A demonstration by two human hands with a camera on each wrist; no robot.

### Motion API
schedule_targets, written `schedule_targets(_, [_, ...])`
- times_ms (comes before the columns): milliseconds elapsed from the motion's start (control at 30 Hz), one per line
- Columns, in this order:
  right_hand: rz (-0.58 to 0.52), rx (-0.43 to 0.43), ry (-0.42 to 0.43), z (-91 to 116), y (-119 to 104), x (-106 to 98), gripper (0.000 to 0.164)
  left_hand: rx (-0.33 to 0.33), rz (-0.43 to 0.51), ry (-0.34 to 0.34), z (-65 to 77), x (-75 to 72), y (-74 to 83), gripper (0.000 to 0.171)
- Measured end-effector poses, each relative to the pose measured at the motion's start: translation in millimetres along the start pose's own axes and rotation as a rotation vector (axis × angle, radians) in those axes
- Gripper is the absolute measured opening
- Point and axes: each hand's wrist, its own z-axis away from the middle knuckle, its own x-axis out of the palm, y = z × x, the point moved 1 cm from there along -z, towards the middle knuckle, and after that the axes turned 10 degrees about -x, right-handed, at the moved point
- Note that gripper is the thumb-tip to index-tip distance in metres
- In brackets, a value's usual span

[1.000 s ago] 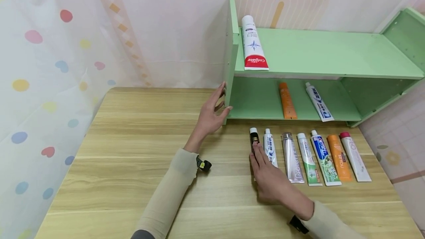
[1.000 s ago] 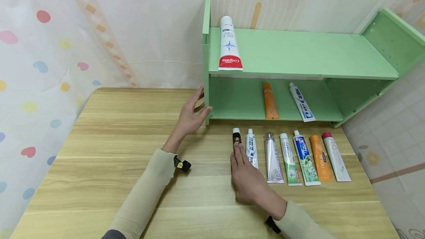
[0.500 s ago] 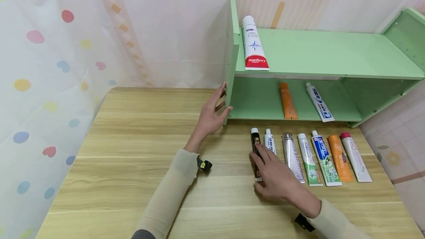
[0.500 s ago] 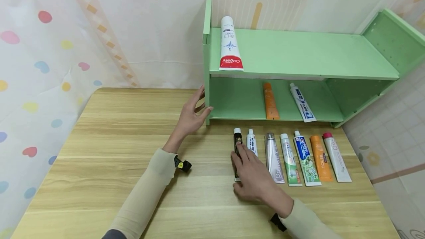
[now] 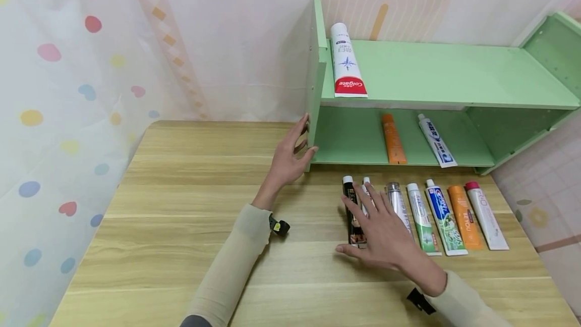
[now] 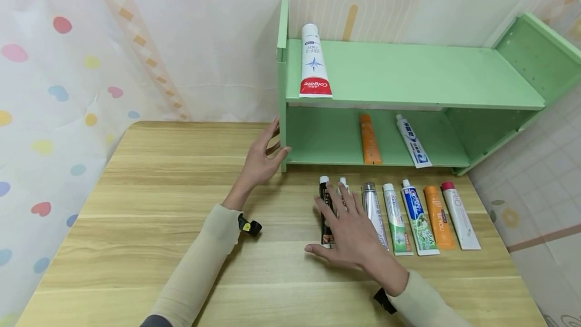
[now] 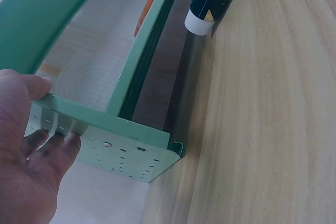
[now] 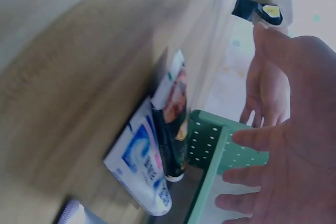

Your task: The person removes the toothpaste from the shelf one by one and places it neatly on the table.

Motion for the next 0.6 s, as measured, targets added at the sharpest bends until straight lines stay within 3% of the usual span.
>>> schedule_targets(267, [0.007,0.011,-0.007,-3,3,-15,0.112,0.007,0.001,0.006,-0.5,1.3,-1.6,0.078])
schedule_targets(600, [0.037,-0.03,0.165,-9,4,-37,0.113,-0.001,-0.015,0.003,0.5,0.1,-0.5,0.079])
